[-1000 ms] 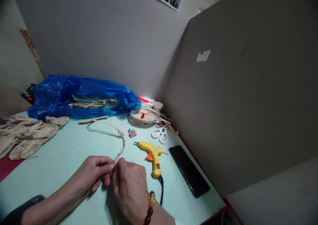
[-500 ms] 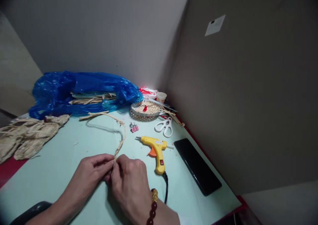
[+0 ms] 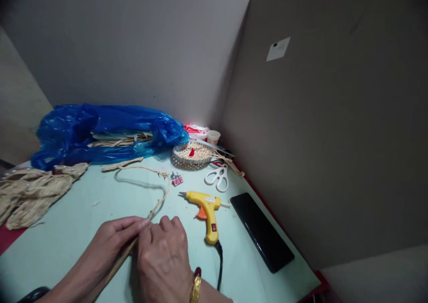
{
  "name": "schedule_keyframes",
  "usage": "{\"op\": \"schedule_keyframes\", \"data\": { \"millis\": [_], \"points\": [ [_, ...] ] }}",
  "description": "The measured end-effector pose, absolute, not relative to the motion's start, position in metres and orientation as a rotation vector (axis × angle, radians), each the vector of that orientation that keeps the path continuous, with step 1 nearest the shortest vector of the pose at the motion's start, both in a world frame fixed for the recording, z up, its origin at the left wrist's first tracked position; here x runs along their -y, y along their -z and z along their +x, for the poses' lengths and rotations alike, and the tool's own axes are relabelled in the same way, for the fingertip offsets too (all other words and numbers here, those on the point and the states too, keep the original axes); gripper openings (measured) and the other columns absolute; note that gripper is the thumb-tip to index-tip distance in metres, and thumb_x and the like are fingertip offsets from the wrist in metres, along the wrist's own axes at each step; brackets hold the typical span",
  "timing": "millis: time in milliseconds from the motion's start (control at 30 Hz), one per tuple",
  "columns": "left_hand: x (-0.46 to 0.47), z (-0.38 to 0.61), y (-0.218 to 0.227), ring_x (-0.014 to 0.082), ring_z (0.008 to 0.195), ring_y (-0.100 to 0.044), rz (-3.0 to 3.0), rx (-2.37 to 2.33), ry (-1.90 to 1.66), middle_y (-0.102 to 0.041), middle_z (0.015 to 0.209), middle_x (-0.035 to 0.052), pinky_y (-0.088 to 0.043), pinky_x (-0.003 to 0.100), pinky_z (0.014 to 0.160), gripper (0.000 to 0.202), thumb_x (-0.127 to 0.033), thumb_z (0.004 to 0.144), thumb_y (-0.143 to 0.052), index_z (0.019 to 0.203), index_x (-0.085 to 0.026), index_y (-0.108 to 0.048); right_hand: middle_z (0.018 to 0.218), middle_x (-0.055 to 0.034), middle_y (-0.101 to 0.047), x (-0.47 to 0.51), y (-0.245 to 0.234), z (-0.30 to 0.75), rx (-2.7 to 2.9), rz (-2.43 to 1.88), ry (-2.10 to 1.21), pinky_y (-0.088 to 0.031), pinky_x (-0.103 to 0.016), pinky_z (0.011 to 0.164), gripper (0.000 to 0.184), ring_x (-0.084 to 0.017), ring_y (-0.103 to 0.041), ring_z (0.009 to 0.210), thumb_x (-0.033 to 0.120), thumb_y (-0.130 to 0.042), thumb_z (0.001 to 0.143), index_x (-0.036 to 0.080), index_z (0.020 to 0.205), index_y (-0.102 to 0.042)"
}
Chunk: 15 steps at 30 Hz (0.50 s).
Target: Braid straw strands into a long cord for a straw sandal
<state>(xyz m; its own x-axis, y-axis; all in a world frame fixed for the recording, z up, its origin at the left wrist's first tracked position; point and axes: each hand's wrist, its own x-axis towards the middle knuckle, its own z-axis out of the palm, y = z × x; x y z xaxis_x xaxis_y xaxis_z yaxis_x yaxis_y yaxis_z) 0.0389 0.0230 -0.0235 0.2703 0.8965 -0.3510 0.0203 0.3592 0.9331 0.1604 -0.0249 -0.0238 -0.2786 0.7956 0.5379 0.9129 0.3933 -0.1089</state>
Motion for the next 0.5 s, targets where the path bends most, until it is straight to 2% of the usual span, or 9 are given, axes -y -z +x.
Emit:
{"op": "schedule_keyframes", "data": {
  "millis": [100, 233, 267, 300, 367, 433, 500],
  "points": [
    [-0.025, 0.038, 0.026, 0.0116, 0.051, -0.048, 1.036, -1.162, -0.769, -0.056, 0.051, -0.0033, -0.036, 0.021, 0.049, 0.026, -0.039, 0.064, -0.072, 0.060, -0.015, -0.063, 0.070, -0.0076, -0.062, 0.027, 0.023, 0.158, 2.249, -1.420, 0.363, -0.035, -0.037, 0.064, 0.011, -0.022, -0.050, 0.065, 0.016, -0.058, 0.081, 0.010, 0.089, -0.062],
    [-0.031, 0.035, 0.025, 0.0097, 0.048, -0.048, 1.082, -1.196, -0.774, -0.057, 0.052, -0.0031, -0.035, 0.019, 0.047, 0.025, -0.037, 0.063, -0.074, 0.060, -0.014, -0.064, 0.077, -0.0081, -0.063, 0.024, -0.003, 0.175, 2.431, -1.350, 0.065, -0.039, -0.036, 0.065, 0.036, -0.023, -0.054, 0.070, 0.046, -0.057, 0.085, 0.012, 0.096, -0.063],
    [-0.034, 0.034, 0.024, 0.0100, 0.047, -0.049, 1.082, -1.193, -0.770, -0.058, 0.052, -0.0028, -0.036, 0.019, 0.046, 0.026, -0.038, 0.063, -0.074, 0.060, -0.014, -0.064, 0.079, -0.0062, -0.064, 0.018, -0.014, 0.185, 2.414, -1.415, -0.063, -0.039, -0.034, 0.065, 0.032, -0.021, -0.055, 0.070, 0.045, -0.055, 0.086, 0.016, 0.097, -0.063],
    [-0.036, 0.034, 0.022, 0.0103, 0.045, -0.050, 1.072, -1.196, -0.760, -0.058, 0.050, -0.0023, -0.037, 0.020, 0.046, 0.027, -0.039, 0.063, -0.073, 0.060, -0.014, -0.064, 0.080, -0.0038, -0.063, 0.010, -0.024, 0.196, 2.357, -1.509, -0.156, -0.039, -0.031, 0.065, 0.023, -0.019, -0.056, 0.069, 0.037, -0.050, 0.092, 0.020, 0.096, -0.064],
    [-0.042, 0.034, 0.019, 0.0109, 0.040, -0.050, 1.062, -1.217, -0.730, -0.059, 0.047, -0.0010, -0.037, 0.021, 0.043, 0.031, -0.043, 0.063, -0.072, 0.059, -0.014, -0.063, 0.087, -0.0060, -0.063, -0.017, -0.040, 0.221, 2.261, -1.645, -0.143, -0.039, -0.028, 0.065, 0.026, -0.017, -0.058, 0.073, 0.029, -0.040, 0.097, 0.018, 0.098, -0.064],
    [-0.048, 0.035, 0.015, 0.0104, 0.037, -0.049, 1.098, -1.251, -0.708, -0.058, 0.043, -0.0004, -0.036, 0.021, 0.041, 0.034, -0.045, 0.064, -0.071, 0.057, -0.013, -0.062, 0.095, -0.0097, -0.062, -0.050, -0.046, 0.242, 2.292, -1.709, -0.099, -0.039, -0.029, 0.069, 0.024, -0.019, -0.059, 0.080, 0.022, -0.040, 0.097, 0.015, 0.105, -0.061],
    [-0.056, 0.037, 0.013, 0.0093, 0.037, -0.048, 1.145, -1.271, -0.699, -0.057, 0.041, -0.0006, -0.035, 0.019, 0.041, 0.035, -0.045, 0.067, -0.069, 0.056, -0.013, -0.062, 0.099, -0.0116, -0.062, -0.083, -0.042, 0.255, 2.358, -1.671, -0.126, -0.039, -0.028, 0.073, 0.021, -0.021, -0.058, 0.088, 0.017, -0.046, 0.093, 0.013, 0.108, -0.060]
  ]
}}
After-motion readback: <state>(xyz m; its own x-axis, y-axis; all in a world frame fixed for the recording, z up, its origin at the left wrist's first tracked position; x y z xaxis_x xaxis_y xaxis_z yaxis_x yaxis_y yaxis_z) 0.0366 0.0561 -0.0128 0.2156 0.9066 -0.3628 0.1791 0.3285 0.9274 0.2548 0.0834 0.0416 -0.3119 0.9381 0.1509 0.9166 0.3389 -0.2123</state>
